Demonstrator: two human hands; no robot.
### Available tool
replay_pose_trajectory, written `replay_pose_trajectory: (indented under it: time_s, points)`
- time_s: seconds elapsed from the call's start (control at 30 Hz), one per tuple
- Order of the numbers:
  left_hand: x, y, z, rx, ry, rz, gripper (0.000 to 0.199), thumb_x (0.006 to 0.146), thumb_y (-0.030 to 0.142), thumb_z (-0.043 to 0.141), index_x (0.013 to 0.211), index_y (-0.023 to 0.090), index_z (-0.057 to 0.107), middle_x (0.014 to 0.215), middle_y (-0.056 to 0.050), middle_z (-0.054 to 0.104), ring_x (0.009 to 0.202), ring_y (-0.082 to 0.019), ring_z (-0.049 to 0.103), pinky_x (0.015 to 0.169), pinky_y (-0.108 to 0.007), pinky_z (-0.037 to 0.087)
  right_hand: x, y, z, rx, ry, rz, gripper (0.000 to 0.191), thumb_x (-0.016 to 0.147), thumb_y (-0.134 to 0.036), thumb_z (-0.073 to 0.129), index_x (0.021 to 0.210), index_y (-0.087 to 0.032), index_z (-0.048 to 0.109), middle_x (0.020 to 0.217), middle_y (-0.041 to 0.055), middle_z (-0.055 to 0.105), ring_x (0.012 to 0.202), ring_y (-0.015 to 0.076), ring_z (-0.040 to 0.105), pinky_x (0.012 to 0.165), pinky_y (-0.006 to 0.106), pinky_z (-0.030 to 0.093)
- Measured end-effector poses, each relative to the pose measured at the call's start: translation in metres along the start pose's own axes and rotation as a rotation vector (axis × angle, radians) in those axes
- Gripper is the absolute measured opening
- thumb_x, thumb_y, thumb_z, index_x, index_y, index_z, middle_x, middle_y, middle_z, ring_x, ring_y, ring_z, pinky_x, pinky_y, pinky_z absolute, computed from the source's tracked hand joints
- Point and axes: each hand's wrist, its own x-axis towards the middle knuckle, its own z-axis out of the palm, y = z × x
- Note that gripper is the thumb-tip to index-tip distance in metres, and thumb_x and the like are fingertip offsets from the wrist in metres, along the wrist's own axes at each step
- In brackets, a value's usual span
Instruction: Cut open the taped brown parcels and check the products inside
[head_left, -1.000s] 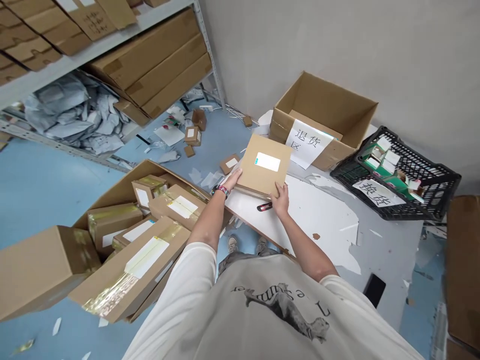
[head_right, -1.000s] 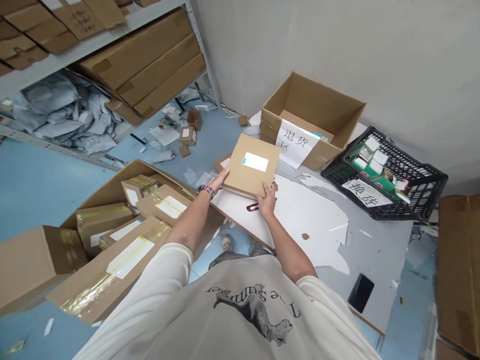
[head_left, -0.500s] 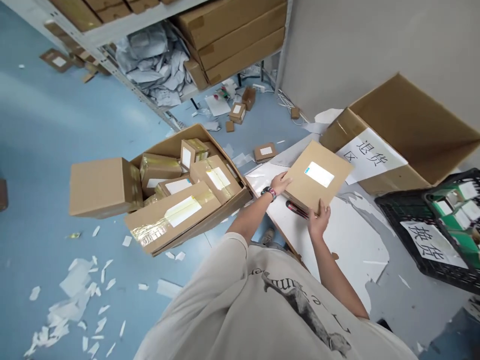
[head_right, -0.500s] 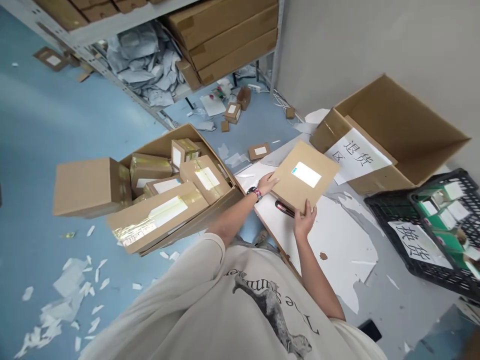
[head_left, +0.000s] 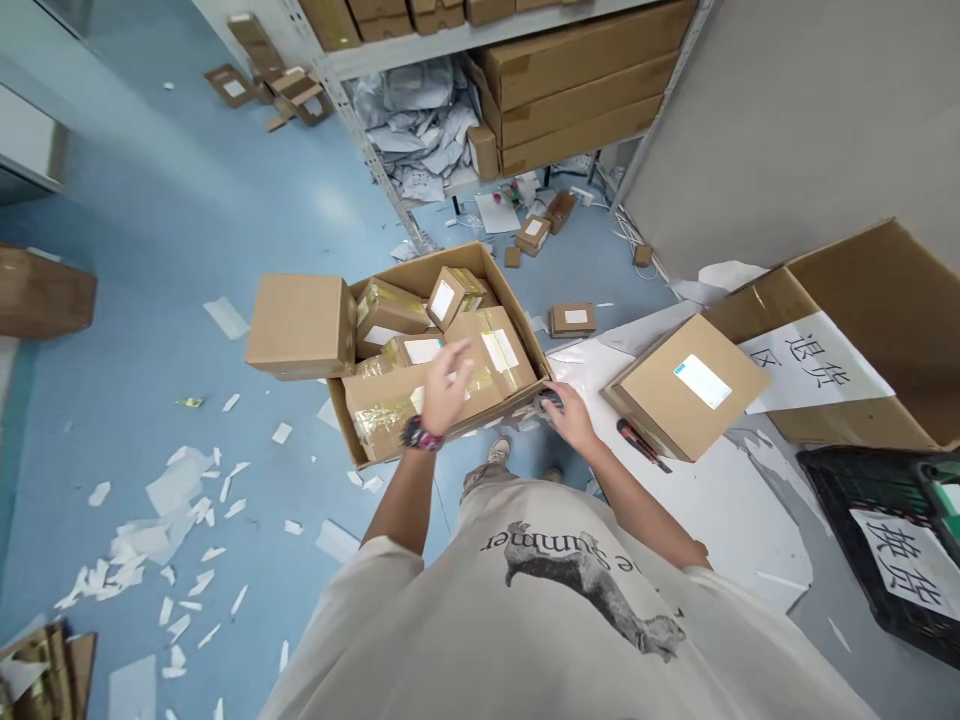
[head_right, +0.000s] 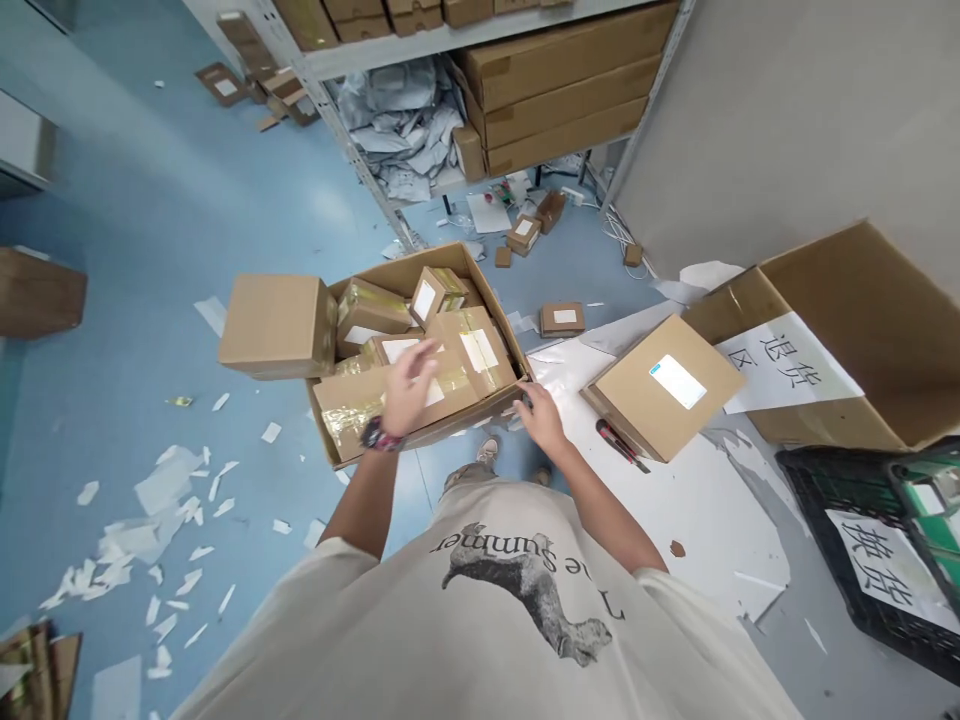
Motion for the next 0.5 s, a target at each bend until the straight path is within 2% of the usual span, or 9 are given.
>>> replay_pose_trajectory:
  time_s: [0.07, 0.1, 0.17, 0.2, 0.27, 0.33, 0.4, 0.5]
  points:
    - [-0.021, -0.022, -0.071, 0.056, 0.226, -0.085, 0.054, 0.114, 0.058, 0.06, 0.155, 0.025, 0.072, 0.16, -0.015, 0.073, 0.15, -0.033, 0.069, 0.135, -0.054, 0.052, 0.027, -0.015, 0.041, 0.088, -0.106, 0.051, 0.054, 0.095, -0.043, 0.078, 0.145, -0.025, 0.081, 0.152, 0.0158, 0.078, 0.146, 0.0371, 0.069, 0.135, 0.056, 0.046]
    - [-0.033, -0.037, -0.099, 0.07, 0.326, -0.135, 0.056, 0.114, 0.059, 0.059, 0.156, 0.024, 0.07, 0.161, -0.015, 0.072, 0.151, -0.033, 0.069, 0.136, -0.054, 0.051, 0.039, -0.021, 0.059, 0.124, -0.137, 0.096, 0.056, 0.093, -0.043, 0.081, 0.146, -0.024, 0.081, 0.153, 0.0156, 0.078, 0.147, 0.0367, 0.069, 0.136, 0.056, 0.045]
    - [-0.057, -0.07, -0.139, 0.073, 0.523, -0.243, 0.061, 0.112, 0.061, 0.057, 0.158, 0.021, 0.067, 0.163, -0.017, 0.071, 0.154, -0.035, 0.067, 0.138, -0.058, 0.048, 0.06, -0.031, 0.091, 0.183, -0.178, 0.192, 0.058, 0.093, -0.044, 0.083, 0.149, -0.025, 0.079, 0.157, 0.0141, 0.077, 0.147, 0.0341, 0.069, 0.136, 0.054, 0.045]
    - [-0.067, -0.086, -0.151, 0.067, 0.552, -0.315, 0.065, 0.111, 0.063, 0.059, 0.159, 0.02, 0.066, 0.166, -0.019, 0.069, 0.156, -0.036, 0.066, 0.139, -0.059, 0.046, 0.068, -0.036, 0.104, 0.202, -0.19, 0.236, 0.058, 0.095, -0.046, 0.083, 0.149, -0.025, 0.079, 0.156, 0.0131, 0.077, 0.145, 0.0328, 0.07, 0.135, 0.054, 0.046]
    - [-0.083, -0.114, -0.158, 0.038, 0.543, -0.443, 0.072, 0.108, 0.067, 0.062, 0.163, 0.019, 0.063, 0.175, -0.021, 0.061, 0.163, -0.037, 0.06, 0.141, -0.057, 0.043, 0.079, -0.042, 0.123, 0.212, -0.198, 0.301, 0.055, 0.096, -0.05, 0.084, 0.145, -0.027, 0.079, 0.149, 0.01, 0.081, 0.141, 0.0304, 0.072, 0.134, 0.053, 0.047]
    - [-0.092, -0.131, -0.15, 0.009, 0.466, -0.493, 0.079, 0.11, 0.071, 0.059, 0.17, 0.019, 0.058, 0.183, -0.021, 0.052, 0.172, -0.035, 0.05, 0.145, -0.052, 0.037, 0.084, -0.044, 0.133, 0.202, -0.191, 0.35, 0.052, 0.095, -0.054, 0.086, 0.139, -0.029, 0.081, 0.142, 0.0066, 0.084, 0.138, 0.0283, 0.073, 0.133, 0.052, 0.048]
    - [-0.094, -0.136, -0.135, -0.004, 0.403, -0.477, 0.084, 0.113, 0.074, 0.052, 0.178, 0.02, 0.049, 0.188, -0.02, 0.045, 0.179, -0.031, 0.039, 0.147, -0.048, 0.029, 0.086, -0.044, 0.138, 0.2, -0.174, 0.398, 0.049, 0.092, -0.057, 0.089, 0.132, -0.03, 0.082, 0.135, 0.0042, 0.086, 0.133, 0.027, 0.075, 0.131, 0.05, 0.05]
    - [-0.092, -0.131, -0.12, -0.024, 0.305, -0.437, 0.09, 0.117, 0.076, 0.04, 0.187, 0.02, 0.031, 0.194, -0.019, 0.034, 0.185, -0.025, 0.02, 0.149, -0.046, 0.019, 0.085, -0.045, 0.139, 0.22, -0.158, 0.475, 0.044, 0.089, -0.057, 0.089, 0.123, -0.03, 0.082, 0.13, 0.0027, 0.086, 0.128, 0.026, 0.076, 0.127, 0.05, 0.054]
